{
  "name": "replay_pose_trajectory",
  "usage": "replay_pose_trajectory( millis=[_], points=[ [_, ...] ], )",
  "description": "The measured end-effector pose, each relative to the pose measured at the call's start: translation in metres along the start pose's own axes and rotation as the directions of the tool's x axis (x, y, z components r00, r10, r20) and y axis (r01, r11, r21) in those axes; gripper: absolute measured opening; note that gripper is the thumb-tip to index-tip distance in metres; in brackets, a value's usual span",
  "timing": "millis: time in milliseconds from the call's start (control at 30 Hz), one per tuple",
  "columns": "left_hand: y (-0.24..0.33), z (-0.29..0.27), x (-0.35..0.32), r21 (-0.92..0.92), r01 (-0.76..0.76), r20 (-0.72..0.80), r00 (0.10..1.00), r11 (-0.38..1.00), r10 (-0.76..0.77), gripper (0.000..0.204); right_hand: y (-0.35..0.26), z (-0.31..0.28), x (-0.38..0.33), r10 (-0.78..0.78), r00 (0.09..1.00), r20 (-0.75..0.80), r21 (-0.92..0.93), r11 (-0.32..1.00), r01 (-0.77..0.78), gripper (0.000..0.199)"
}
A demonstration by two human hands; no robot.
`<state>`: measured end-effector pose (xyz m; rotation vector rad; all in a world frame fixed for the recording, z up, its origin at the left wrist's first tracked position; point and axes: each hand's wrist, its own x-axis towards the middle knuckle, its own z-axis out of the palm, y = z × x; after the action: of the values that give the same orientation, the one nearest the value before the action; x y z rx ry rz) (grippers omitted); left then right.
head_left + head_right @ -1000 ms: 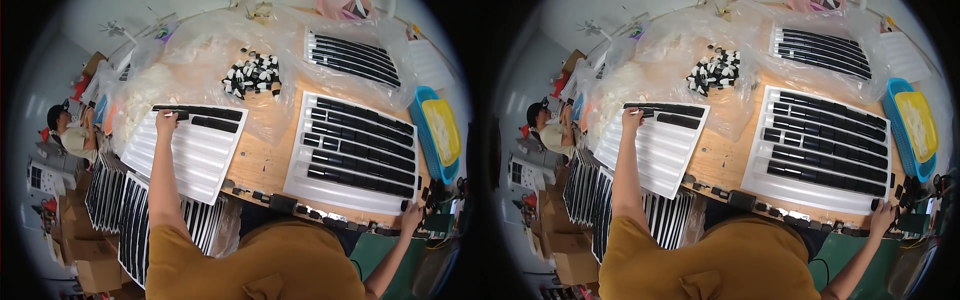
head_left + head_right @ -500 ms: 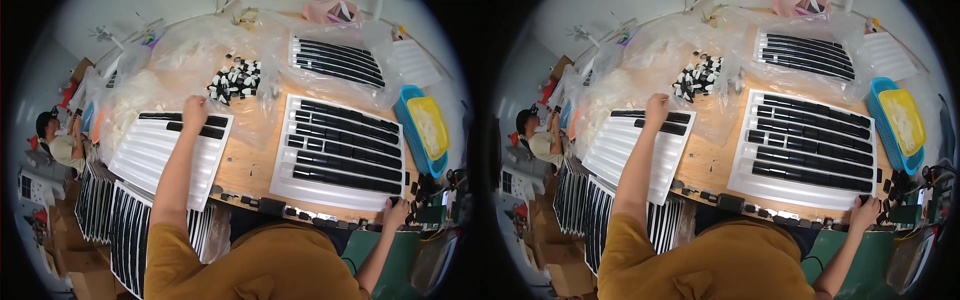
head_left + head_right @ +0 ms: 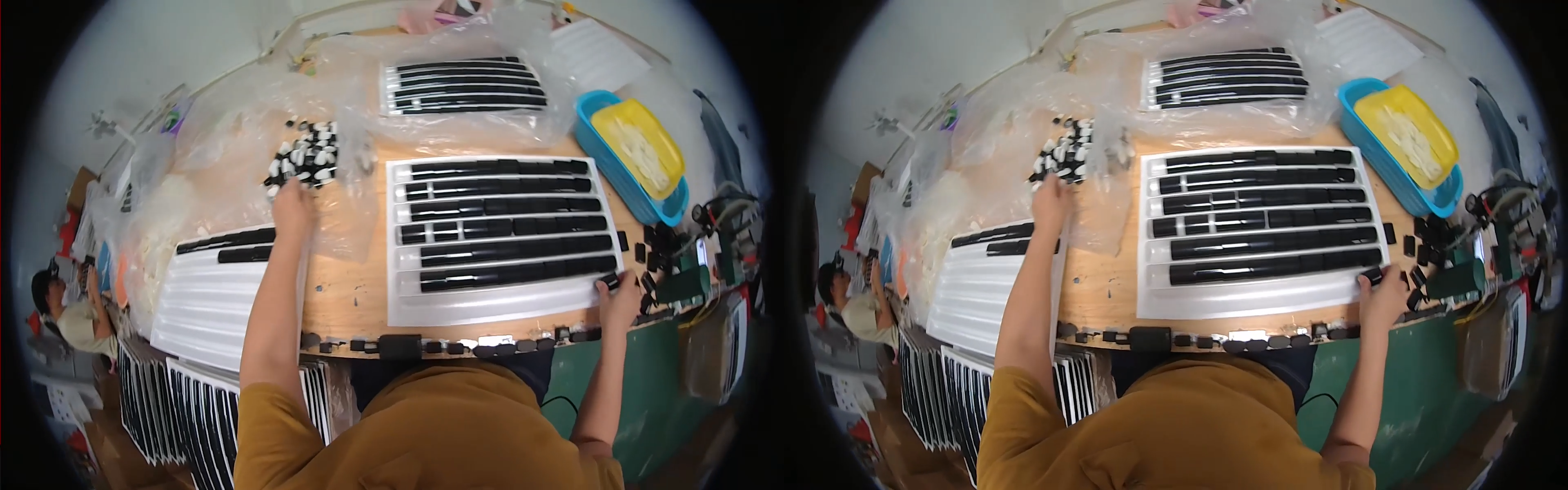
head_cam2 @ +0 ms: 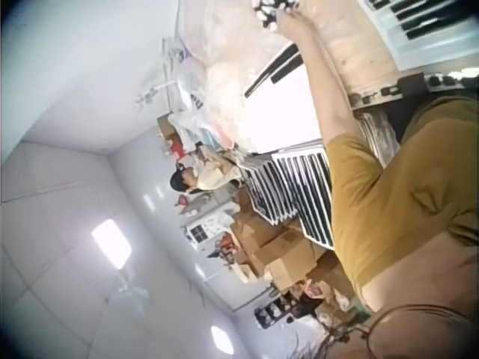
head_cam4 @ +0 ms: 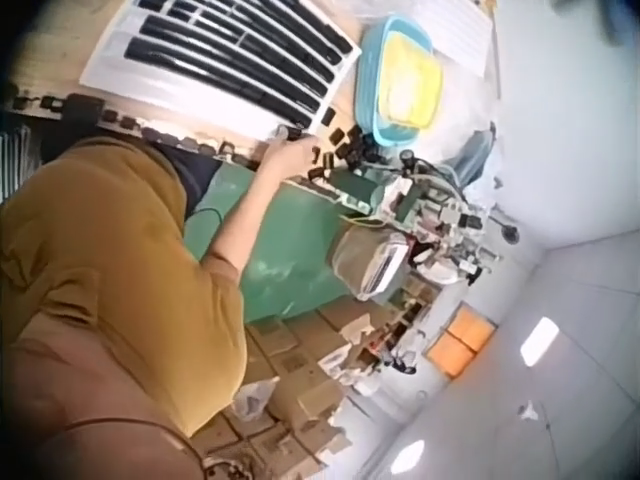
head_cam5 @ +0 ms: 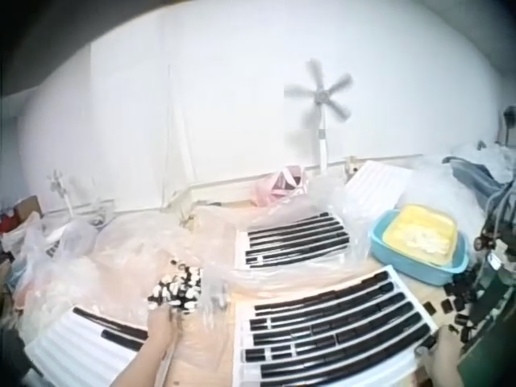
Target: The worker is assembling small electronic or mechanical components by applying white pads to black rectangular parts and organizing them into protective trays.
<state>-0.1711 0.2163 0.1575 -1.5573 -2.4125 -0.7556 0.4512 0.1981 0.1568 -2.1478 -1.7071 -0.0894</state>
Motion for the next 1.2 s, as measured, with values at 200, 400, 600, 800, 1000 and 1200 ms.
replay_pose_trajectory(
  millis=[200,400,600,800,1000,1200],
  points=[
    [0.113,-0.082,-0.055,-0.7,0.239,0.185,0.971,0.673,-0.152,0.027,-0.018,0.003,-0.005,0.043,0.993,0.107,0.77,0.629,-0.11,0.036],
    [0.196,-0.076,-0.16,-0.796,0.443,0.601,0.656,0.412,0.456,0.047,-0.125,-0.026,-0.041,-0.393,0.74,0.546,0.82,0.07,-0.567,0.022],
    [0.209,-0.071,-0.179,-0.708,0.669,0.7,0.62,0.228,0.354,0.04,-0.137,-0.029,-0.064,-0.545,0.611,0.574,0.785,0.153,-0.6,0.021],
    [0.213,-0.081,-0.182,-0.702,0.686,0.706,0.636,0.189,0.313,0.04,-0.141,-0.031,-0.069,-0.594,0.6,0.537,0.816,0.183,-0.549,0.023],
    [0.215,-0.077,-0.189,-0.823,0.51,0.568,0.735,0.25,0.371,0.041,-0.147,-0.037,-0.078,-0.621,0.597,0.507,0.831,0.169,-0.53,0.024],
    [0.217,-0.079,-0.186,-0.851,0.356,0.508,0.744,0.387,0.434,0.04,-0.148,-0.043,-0.086,-0.574,0.646,0.503,0.85,0.19,-0.492,0.022]
  ],
)
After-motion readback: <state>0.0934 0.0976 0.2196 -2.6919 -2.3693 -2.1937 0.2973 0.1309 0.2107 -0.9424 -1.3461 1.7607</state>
